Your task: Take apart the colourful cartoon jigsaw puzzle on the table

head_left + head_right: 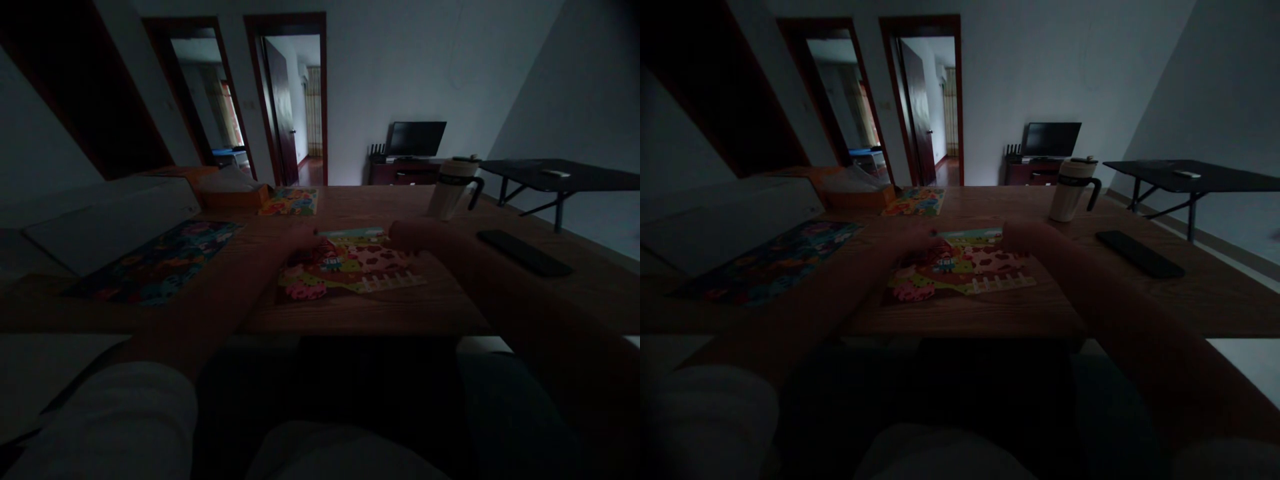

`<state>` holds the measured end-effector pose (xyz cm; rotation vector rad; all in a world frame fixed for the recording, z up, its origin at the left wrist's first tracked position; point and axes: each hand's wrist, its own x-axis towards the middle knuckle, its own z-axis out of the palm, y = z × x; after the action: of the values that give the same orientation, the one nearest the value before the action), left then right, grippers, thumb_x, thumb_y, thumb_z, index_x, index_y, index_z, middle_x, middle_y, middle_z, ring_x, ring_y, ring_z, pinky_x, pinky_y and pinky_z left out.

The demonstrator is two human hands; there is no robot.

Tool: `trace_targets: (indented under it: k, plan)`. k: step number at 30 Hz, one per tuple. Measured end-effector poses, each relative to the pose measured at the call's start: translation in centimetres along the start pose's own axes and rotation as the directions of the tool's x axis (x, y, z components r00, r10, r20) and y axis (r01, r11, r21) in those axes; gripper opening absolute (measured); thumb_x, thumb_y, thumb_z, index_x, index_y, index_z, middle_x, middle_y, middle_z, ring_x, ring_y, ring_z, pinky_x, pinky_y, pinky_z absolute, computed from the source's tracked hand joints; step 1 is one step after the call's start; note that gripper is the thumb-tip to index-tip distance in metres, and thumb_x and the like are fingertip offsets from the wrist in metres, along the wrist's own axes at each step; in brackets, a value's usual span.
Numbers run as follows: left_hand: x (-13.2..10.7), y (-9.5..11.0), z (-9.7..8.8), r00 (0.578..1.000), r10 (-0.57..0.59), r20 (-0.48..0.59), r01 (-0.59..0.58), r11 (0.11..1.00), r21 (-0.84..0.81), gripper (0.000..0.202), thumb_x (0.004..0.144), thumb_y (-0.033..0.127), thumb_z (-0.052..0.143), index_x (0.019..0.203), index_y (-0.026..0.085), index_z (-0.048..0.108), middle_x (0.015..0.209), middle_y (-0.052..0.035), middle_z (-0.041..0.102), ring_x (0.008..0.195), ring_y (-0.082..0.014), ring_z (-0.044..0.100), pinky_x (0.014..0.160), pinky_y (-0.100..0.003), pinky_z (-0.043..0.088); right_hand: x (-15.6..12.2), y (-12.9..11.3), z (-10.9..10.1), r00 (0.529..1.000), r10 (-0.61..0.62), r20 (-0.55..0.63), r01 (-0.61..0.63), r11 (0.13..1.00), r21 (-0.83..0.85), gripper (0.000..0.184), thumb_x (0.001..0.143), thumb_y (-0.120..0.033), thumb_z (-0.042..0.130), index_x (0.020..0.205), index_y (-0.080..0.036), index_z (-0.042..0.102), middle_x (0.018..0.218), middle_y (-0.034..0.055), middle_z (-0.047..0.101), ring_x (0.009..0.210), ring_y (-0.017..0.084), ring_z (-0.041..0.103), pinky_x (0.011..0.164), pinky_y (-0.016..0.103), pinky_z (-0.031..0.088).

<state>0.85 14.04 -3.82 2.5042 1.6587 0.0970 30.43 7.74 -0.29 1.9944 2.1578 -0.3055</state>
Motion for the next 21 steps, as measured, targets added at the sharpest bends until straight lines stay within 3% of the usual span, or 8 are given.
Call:
trace_targets:
  k: [3, 5, 7, 11, 14, 17, 21]
  plan:
    - [-0.3, 1.0, 0.4, 1.0, -0.004, -0.022, 0.005, 0.999, 0.038, 0.064, 0.09, 0.067, 0.06, 0.127, 0.017, 0.071, 0.139, -0.0185, 0.063, 0.123, -0.0334, 0.062, 0.098, -0.039, 0.051, 3.4, 0.0, -0.6, 0.949, -0.051, -0.312, 0.063, 0.998, 0.026, 0.038, 0.102, -0.049, 0.058, 0.115, -0.019, 0.078, 0.11, 0.015, 0.077, 0.108, 0.032, 0.071, 0.091, 0.039, 0.054]
    - [-0.6, 1.5, 0.7, 1.0, -0.008, -0.028, 0.009, 1.0, 0.024, 0.067, 0.089, 0.07, 0.06, 0.13, 0.018, 0.069, 0.142, -0.0185, 0.061, 0.124, -0.0331, 0.061, 0.098, -0.038, 0.051, 5.1, -0.1, 0.3, 0.897, -0.091, -0.433, 0.15, 0.983, 0.102, 0.042, 0.107, -0.045, 0.047, 0.126, -0.019, 0.074, 0.128, 0.0157, 0.073, 0.119, 0.03, 0.067, 0.099, 0.037, 0.051]
    - [-0.9, 1.7, 0.9, 0.999, 0.0, -0.032, 0.0, 1.0, 0.007, 0.069, 0.09, 0.071, 0.06, 0.133, 0.018, 0.067, 0.142, -0.0177, 0.061, 0.125, -0.0319, 0.06, 0.1, -0.036, 0.05, 6.2, -0.5, 1.9, 0.884, -0.179, -0.433, 0.244, 0.965, 0.099, 0.038, 0.107, -0.039, 0.048, 0.126, -0.019, 0.074, 0.133, 0.0152, 0.07, 0.126, 0.029, 0.064, 0.106, 0.036, 0.047]
    - [-0.2, 1.8, 0.7, 0.997, 0.01, -0.072, -0.005, 0.998, 0.059, 0.059, 0.095, 0.064, 0.058, 0.129, 0.017, 0.07, 0.142, -0.0152, 0.062, 0.129, -0.03, 0.057, 0.107, -0.034, 0.045, 6.5, -1.1, 4.4, 0.89, -0.188, -0.415, 0.237, 0.969, 0.068, 0.045, 0.109, -0.039, 0.04, 0.121, -0.013, 0.076, 0.13, 0.0195, 0.07, 0.128, 0.03, 0.062, 0.111, 0.037, 0.043]
    - [1.1, 1.9, 0.6, 0.996, -0.041, -0.08, 0.044, 0.998, 0.042, 0.047, 0.103, 0.053, 0.048, 0.12, 0.018, 0.073, 0.135, -0.0126, 0.068, 0.12, -0.0266, 0.063, 0.102, -0.032, 0.048, 6.2, -1.3, 4.6, 0.879, -0.142, -0.454, 0.181, 0.982, 0.044, 0.054, 0.11, -0.043, 0.034, 0.12, -0.011, 0.076, 0.127, 0.0222, 0.069, 0.125, 0.031, 0.063, 0.109, 0.036, 0.044]
    - [2.2, 1.9, 0.8, 0.986, -0.101, -0.133, 0.106, 0.994, 0.029, 0.049, 0.105, 0.05, 0.041, 0.121, 0.015, 0.072, 0.132, -0.0149, 0.069, 0.118, -0.0275, 0.064, 0.101, -0.034, 0.048, 6.3, -1.3, 4.6, 0.87, -0.097, -0.484, 0.139, 0.989, 0.053, 0.055, 0.109, -0.045, 0.033, 0.119, -0.011, 0.075, 0.127, 0.0226, 0.068, 0.12, 0.031, 0.065, 0.107, 0.036, 0.045]
    - [2.5, 1.5, 1.5, 0.969, -0.096, -0.226, 0.104, 0.994, 0.027, 0.047, 0.105, 0.044, 0.042, 0.115, 0.012, 0.074, 0.128, -0.0174, 0.07, 0.115, -0.0285, 0.065, 0.1, -0.036, 0.047, 7.2, -0.8, 5.1, 0.867, -0.072, -0.493, 0.125, 0.989, 0.075, 0.057, 0.109, -0.048, 0.032, 0.12, -0.011, 0.075, 0.125, 0.0218, 0.068, 0.12, 0.03, 0.064, 0.108, 0.036, 0.044]
